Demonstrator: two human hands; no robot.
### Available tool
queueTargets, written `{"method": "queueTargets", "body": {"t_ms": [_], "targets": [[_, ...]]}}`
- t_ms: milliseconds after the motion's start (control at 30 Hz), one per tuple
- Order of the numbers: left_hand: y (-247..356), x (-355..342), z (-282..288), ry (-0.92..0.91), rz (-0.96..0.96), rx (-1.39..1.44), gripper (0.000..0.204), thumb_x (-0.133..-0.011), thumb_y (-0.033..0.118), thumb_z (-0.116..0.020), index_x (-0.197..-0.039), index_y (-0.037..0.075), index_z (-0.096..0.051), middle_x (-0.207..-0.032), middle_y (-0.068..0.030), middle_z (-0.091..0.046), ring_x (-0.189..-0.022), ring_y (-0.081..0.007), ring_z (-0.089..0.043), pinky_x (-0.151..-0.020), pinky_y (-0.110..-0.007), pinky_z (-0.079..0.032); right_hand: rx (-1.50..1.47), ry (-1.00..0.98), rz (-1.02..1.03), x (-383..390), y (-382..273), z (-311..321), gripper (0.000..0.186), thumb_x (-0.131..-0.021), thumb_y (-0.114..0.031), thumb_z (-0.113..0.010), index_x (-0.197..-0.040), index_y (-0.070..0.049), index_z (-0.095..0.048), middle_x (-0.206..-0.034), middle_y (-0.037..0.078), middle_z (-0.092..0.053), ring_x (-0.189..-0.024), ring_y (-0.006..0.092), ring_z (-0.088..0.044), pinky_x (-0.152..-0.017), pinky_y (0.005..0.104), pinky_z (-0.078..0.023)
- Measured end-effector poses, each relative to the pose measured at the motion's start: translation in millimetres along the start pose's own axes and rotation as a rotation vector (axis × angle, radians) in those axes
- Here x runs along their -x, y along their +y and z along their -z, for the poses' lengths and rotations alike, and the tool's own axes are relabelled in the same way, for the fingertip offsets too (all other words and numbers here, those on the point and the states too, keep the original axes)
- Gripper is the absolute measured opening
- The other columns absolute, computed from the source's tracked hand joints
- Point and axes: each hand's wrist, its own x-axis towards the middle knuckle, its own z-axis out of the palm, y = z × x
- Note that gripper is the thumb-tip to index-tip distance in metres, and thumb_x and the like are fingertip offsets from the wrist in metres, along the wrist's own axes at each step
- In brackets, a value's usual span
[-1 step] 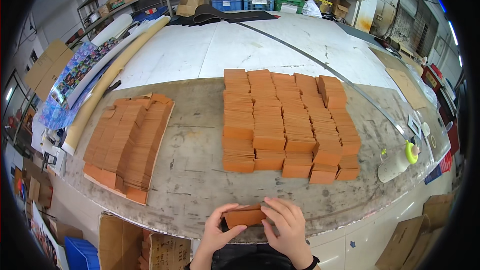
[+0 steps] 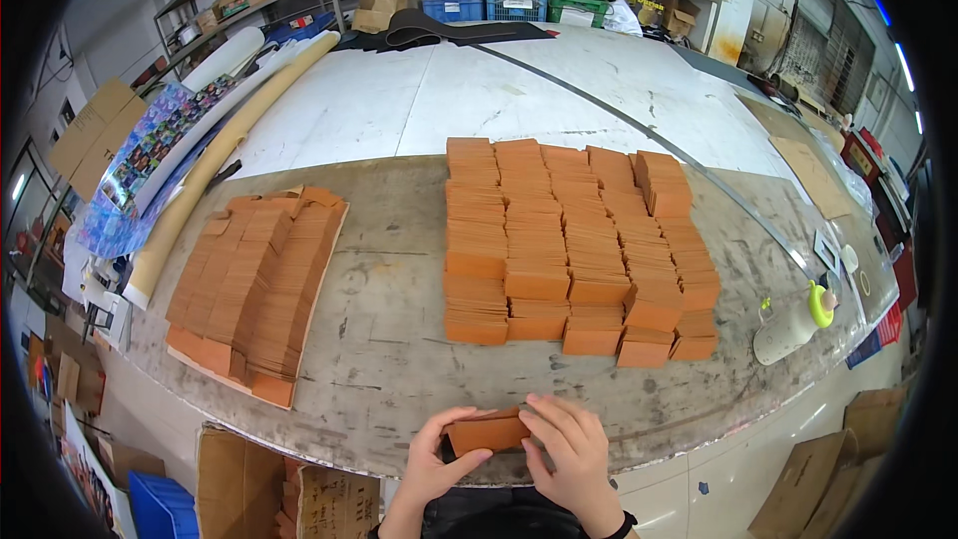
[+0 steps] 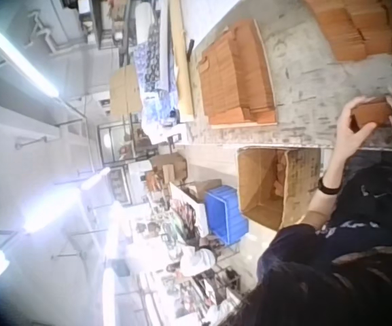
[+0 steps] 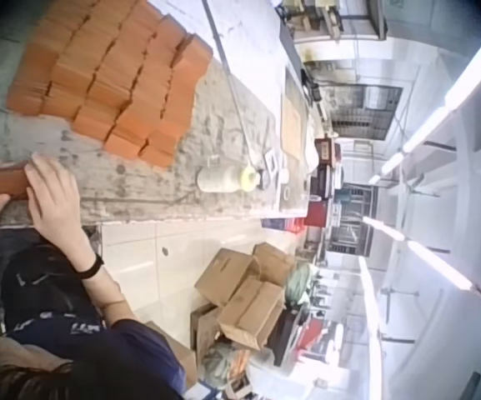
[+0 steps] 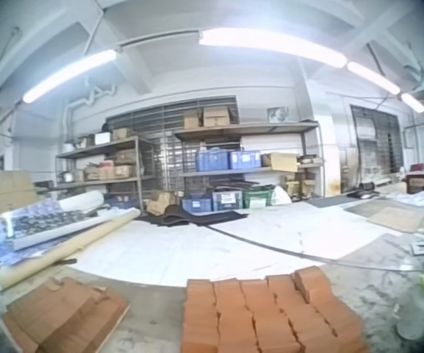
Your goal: Sorting and stacking small rectangular brown leather pieces into piles on a workbench.
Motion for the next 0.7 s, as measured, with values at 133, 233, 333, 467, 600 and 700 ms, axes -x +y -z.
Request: {"method": "queueTargets", "body": {"t_ms": [133, 233, 333, 467, 600, 700], "targets": [[-6, 3, 1, 0.009, -0.035, 0.048, 0.054, -0.080, -0.002, -0.078, -0.127, 0.002, -0.052, -0.127, -0.0178, -0.063, -0.118, -0.0217, -0.059, -0.100, -0.035, -0.047, -0.037, 0.024, -0.018, 1, -2, -5, 0.044, -0.075, -0.002, -0.072, -0.118, -0.009, -0.065, -0.121, 0.010, -0.064, -0.106, 0.0293, -0.063, -0.083, 0.0390, -0.048], [-7, 2, 1, 0.007, -0.045, 0.005, 0.054, -0.080, -0.003, -0.078, -0.126, 0.002, -0.052, -0.127, -0.0176, -0.063, -0.118, -0.0224, -0.059, -0.100, -0.036, -0.047, -0.048, 0.092, -0.016, 7, -1, -10, 0.044, -0.074, 0.001, -0.073, -0.117, -0.009, -0.067, -0.116, 0.011, -0.065, -0.097, 0.0290, -0.065, -0.077, 0.0370, -0.051], [-11, 2, 2, 0.009, -0.050, -0.010, 0.052, -0.080, -0.002, -0.078, -0.125, 0.002, -0.052, -0.126, -0.0171, -0.063, -0.118, -0.0224, -0.059, -0.100, -0.036, -0.047, -0.087, 0.173, -0.009, 10, -1, -17, 0.043, -0.074, 0.004, -0.072, -0.115, -0.008, -0.069, -0.110, 0.012, -0.065, -0.088, 0.0281, -0.067, -0.071, 0.0346, -0.053], [-4, 1, -3, 0.044, -0.050, 0.070, 0.052, -0.080, -0.001, -0.079, -0.125, 0.002, -0.053, -0.127, -0.0166, -0.062, -0.117, -0.0218, -0.059, -0.100, -0.035, -0.047, -0.189, 0.158, -0.090, 6, -8, -16, 0.041, -0.075, 0.009, -0.070, -0.114, -0.004, -0.068, -0.110, 0.014, -0.063, -0.083, 0.0261, -0.068, -0.070, 0.0325, -0.055], [-6, 2, 1, 0.035, -0.026, -0.028, 0.056, -0.078, -0.004, -0.078, -0.126, 0.002, -0.049, -0.126, -0.0196, -0.061, -0.117, -0.0233, -0.059, -0.099, -0.037, -0.048, -0.288, 0.114, -0.141, -4, -12, -13, 0.039, -0.078, 0.010, -0.068, -0.114, -0.002, -0.067, -0.111, 0.016, -0.060, -0.083, 0.0256, -0.068, -0.071, 0.0320, -0.056], [-10, 3, 4, 0.012, -0.044, -0.064, 0.057, -0.078, -0.003, -0.079, -0.126, 0.002, -0.049, -0.125, -0.0182, -0.061, -0.115, -0.0222, -0.059, -0.098, -0.037, -0.048, -0.304, 0.077, -0.139, -10, -10, -15, 0.039, -0.078, 0.010, -0.067, -0.115, -0.002, -0.067, -0.107, 0.015, -0.061, -0.084, 0.0267, -0.067, -0.070, 0.0326, -0.055]]}}
